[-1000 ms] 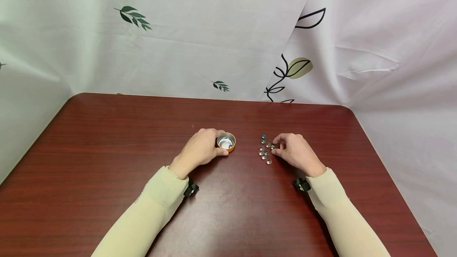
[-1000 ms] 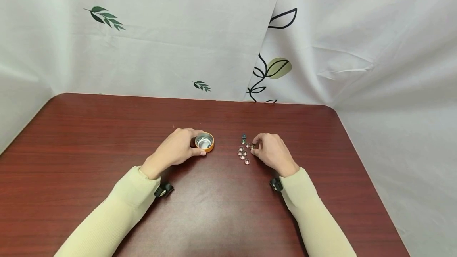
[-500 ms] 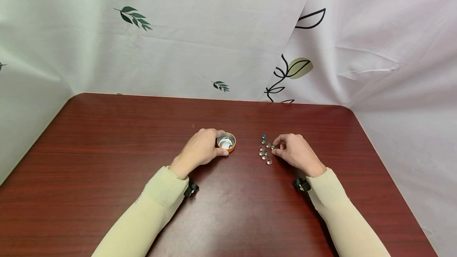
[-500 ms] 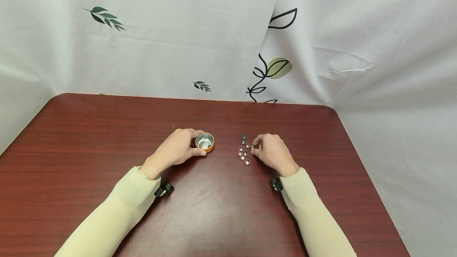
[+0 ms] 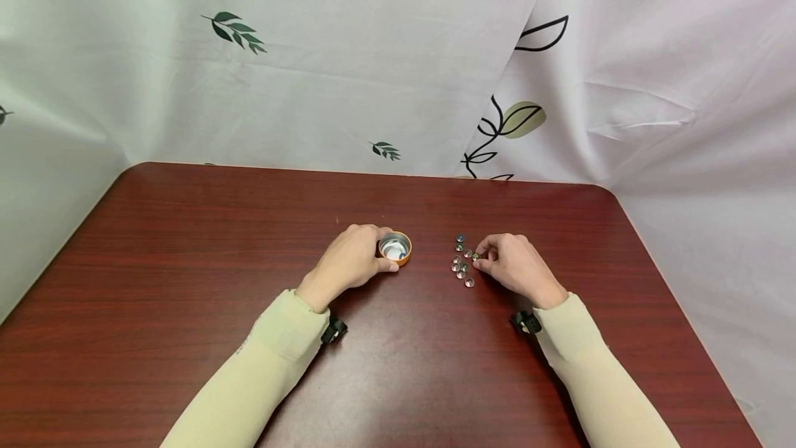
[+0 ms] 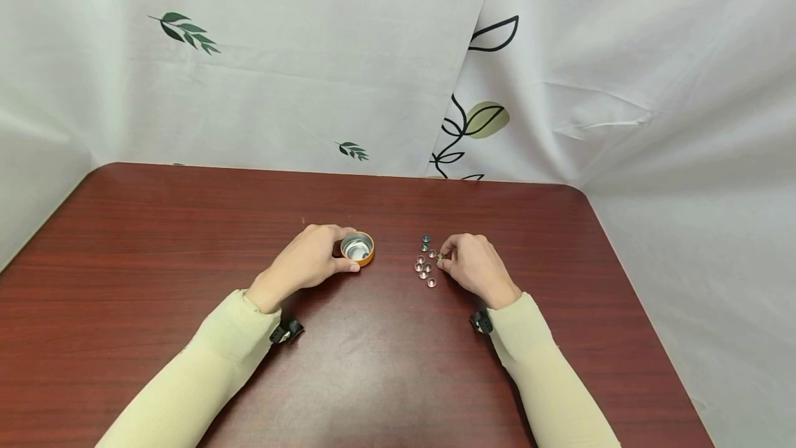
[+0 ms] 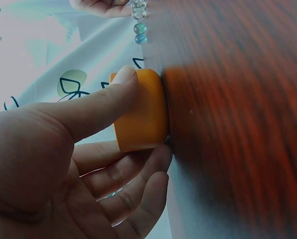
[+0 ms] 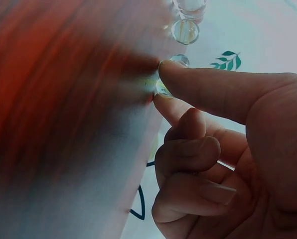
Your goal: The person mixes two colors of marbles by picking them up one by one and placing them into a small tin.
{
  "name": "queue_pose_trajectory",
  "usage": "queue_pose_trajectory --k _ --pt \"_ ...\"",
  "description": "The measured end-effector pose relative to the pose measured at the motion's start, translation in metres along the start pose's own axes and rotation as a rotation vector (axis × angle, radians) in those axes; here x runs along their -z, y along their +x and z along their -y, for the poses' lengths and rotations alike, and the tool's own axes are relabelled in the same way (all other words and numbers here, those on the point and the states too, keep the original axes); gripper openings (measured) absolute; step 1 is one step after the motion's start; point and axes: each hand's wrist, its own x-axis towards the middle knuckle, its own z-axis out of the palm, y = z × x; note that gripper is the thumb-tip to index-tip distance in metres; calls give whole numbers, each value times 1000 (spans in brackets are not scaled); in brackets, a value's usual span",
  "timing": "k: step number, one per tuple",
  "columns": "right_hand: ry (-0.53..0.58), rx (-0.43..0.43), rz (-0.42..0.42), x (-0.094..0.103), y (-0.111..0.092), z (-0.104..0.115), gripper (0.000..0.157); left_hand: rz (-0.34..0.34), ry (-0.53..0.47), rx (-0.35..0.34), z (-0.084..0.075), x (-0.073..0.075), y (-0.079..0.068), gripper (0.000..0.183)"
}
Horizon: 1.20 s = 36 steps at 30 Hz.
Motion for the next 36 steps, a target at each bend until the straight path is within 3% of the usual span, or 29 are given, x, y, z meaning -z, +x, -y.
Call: queue_pose_trajectory --k 36 --pt "37 14 -74 14 2 6 6 7 -12 13 -1 1 -1 63"
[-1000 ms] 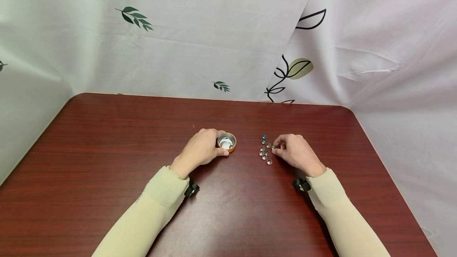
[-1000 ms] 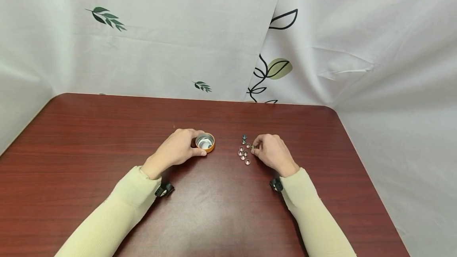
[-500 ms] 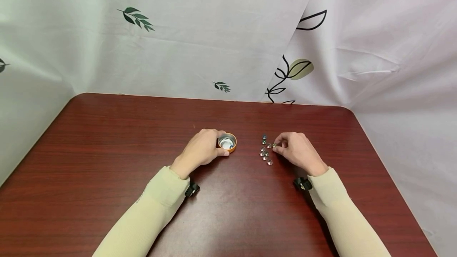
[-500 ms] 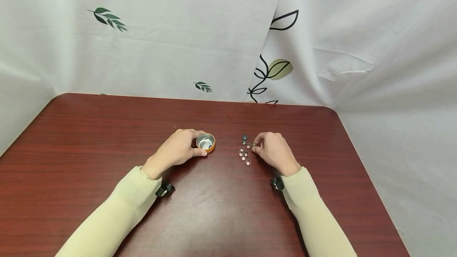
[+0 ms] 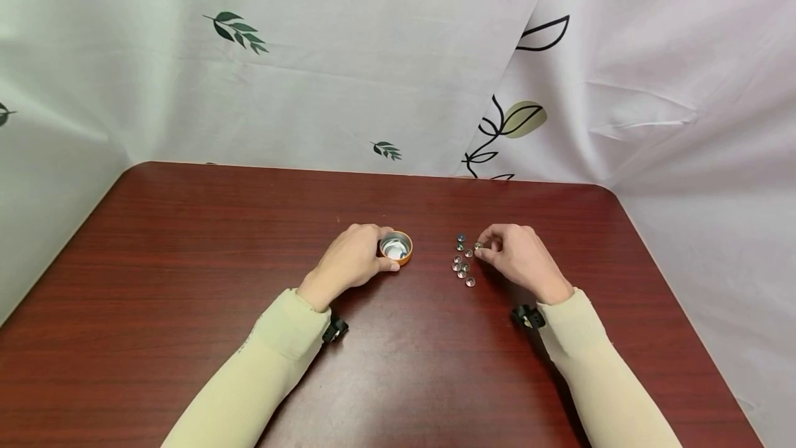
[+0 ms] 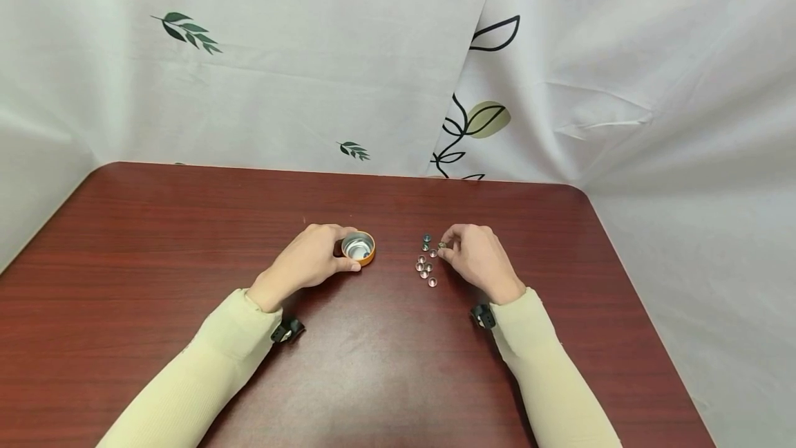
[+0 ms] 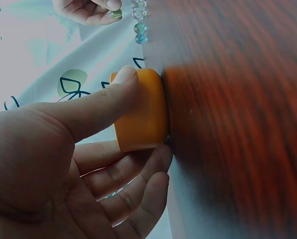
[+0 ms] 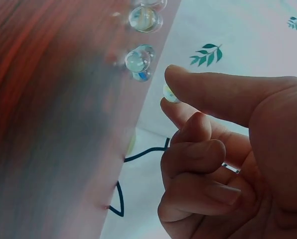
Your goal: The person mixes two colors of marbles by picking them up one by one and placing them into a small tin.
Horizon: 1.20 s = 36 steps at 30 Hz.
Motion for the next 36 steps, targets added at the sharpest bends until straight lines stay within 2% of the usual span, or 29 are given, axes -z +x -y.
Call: queue_pose_trajectory --k 17,36 --pt "50 37 -60 0 4 13 5 -7 0 -6 0 0 -1 62" --pt "95 48 -63 -1 8 30 4 -16 -6 -15 1 -1 0 62"
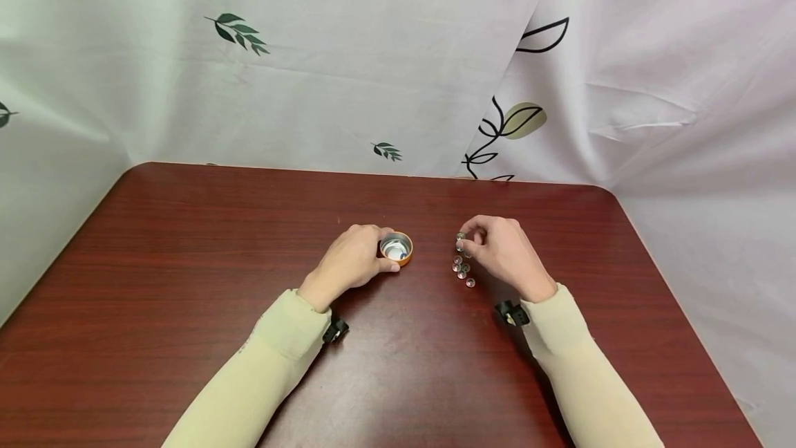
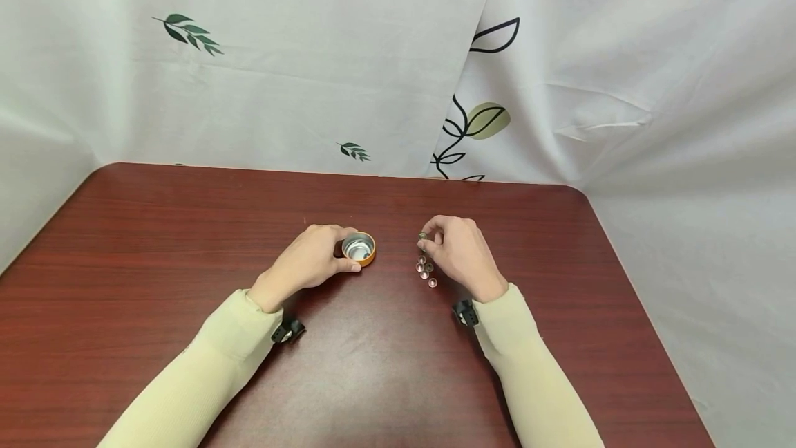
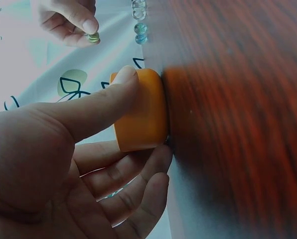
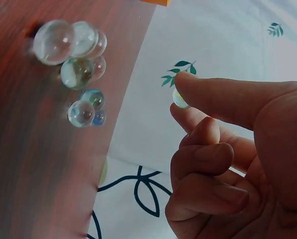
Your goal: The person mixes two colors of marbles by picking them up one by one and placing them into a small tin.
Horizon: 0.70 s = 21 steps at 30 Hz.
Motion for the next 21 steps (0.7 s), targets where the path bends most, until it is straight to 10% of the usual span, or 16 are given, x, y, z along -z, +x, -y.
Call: queue_pose_trajectory --k 21 --pt "25 7 1 -7 5 20 5 -4 -2 2 -1 0 -1 62"
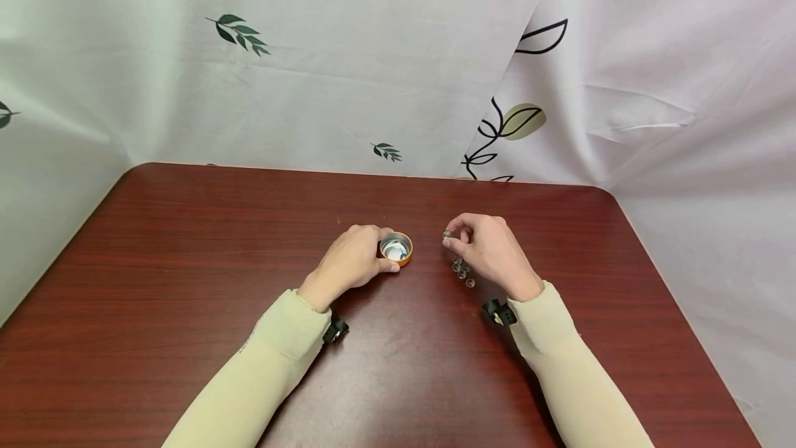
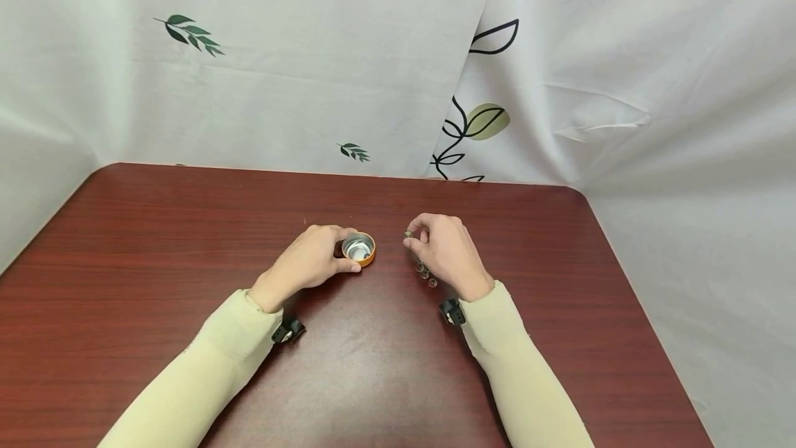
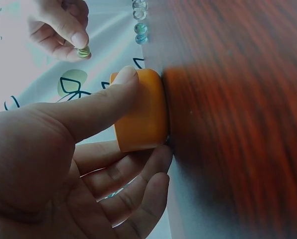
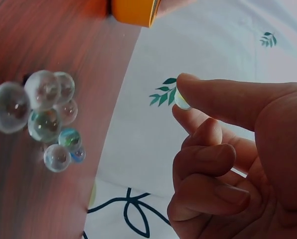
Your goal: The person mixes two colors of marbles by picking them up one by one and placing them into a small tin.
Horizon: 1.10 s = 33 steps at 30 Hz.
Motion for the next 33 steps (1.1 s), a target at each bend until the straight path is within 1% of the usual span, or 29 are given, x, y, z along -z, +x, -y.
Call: queue_pose_trajectory --k 6,12,19,26,33 --pt "14 -1 6 -4 1 5 5 0 0 -3 0 1 1 62" --pt "23 19 12 -8 3 11 5 -4 3 -13 0 1 1 62" --pt "35 39 29 -12 5 20 6 -2 -3 -6 1 0 1 61" --pt "25 61 32 -18 6 26 6 -6 2 -12 1 0 2 61" --pt "27 70 55 -25 8 30 6 -11 1 -22 0 0 1 60"
